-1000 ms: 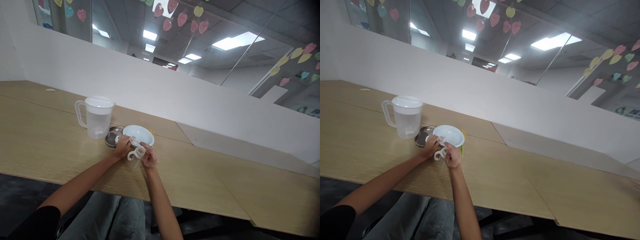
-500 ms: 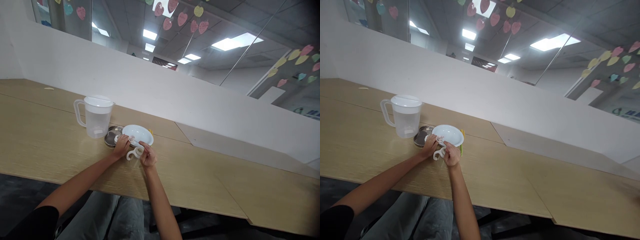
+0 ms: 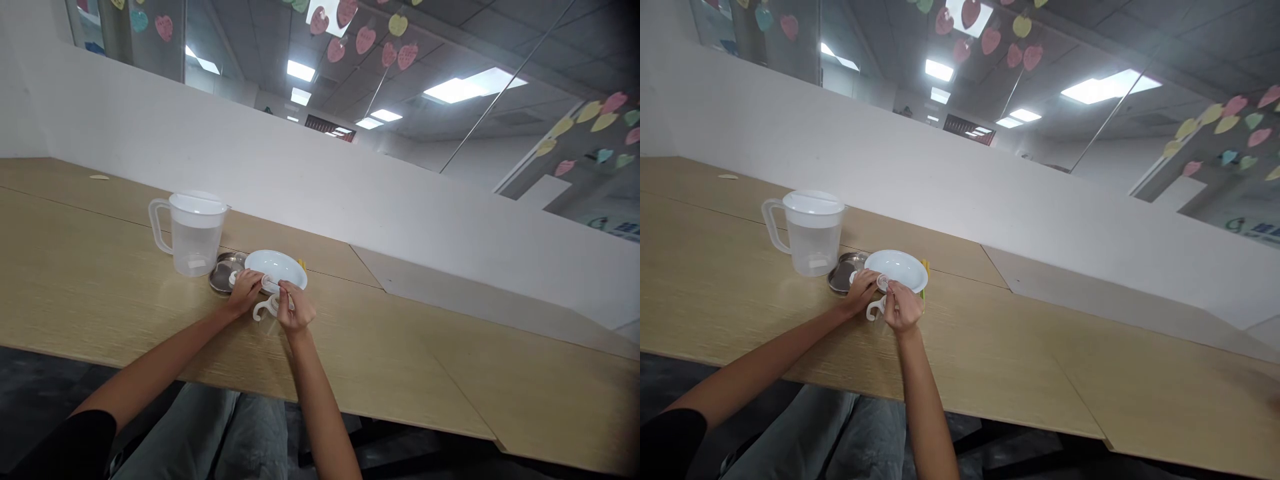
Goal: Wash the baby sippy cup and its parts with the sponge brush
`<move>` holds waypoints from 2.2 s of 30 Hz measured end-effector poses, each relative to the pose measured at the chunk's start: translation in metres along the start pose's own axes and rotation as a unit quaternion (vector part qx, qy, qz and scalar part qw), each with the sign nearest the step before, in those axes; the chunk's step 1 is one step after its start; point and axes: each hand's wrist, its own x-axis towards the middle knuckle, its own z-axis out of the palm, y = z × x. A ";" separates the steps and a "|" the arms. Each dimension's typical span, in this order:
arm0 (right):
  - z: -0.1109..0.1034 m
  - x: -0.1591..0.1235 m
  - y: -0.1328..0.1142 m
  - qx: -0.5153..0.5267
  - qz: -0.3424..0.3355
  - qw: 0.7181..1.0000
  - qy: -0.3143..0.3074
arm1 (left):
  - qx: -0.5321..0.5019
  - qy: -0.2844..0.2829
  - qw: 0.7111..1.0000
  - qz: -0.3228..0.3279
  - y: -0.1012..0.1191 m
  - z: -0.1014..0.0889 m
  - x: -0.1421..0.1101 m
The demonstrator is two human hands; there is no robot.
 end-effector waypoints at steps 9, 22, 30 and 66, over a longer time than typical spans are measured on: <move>-0.001 0.011 0.006 0.089 0.183 0.978 -0.049 | -0.020 0.009 1.000 0.003 -0.007 0.003 -0.001; -0.002 0.011 0.021 0.130 0.252 0.944 -0.168 | -0.012 0.009 1.000 -0.009 -0.009 0.003 0.001; 0.004 0.027 0.006 -0.049 0.246 0.901 -0.353 | -0.011 -0.005 1.000 -0.007 -0.002 -0.001 0.000; -0.006 0.037 -0.021 -0.208 0.129 0.930 -0.273 | -0.028 -0.017 0.999 -0.007 0.016 -0.008 -0.002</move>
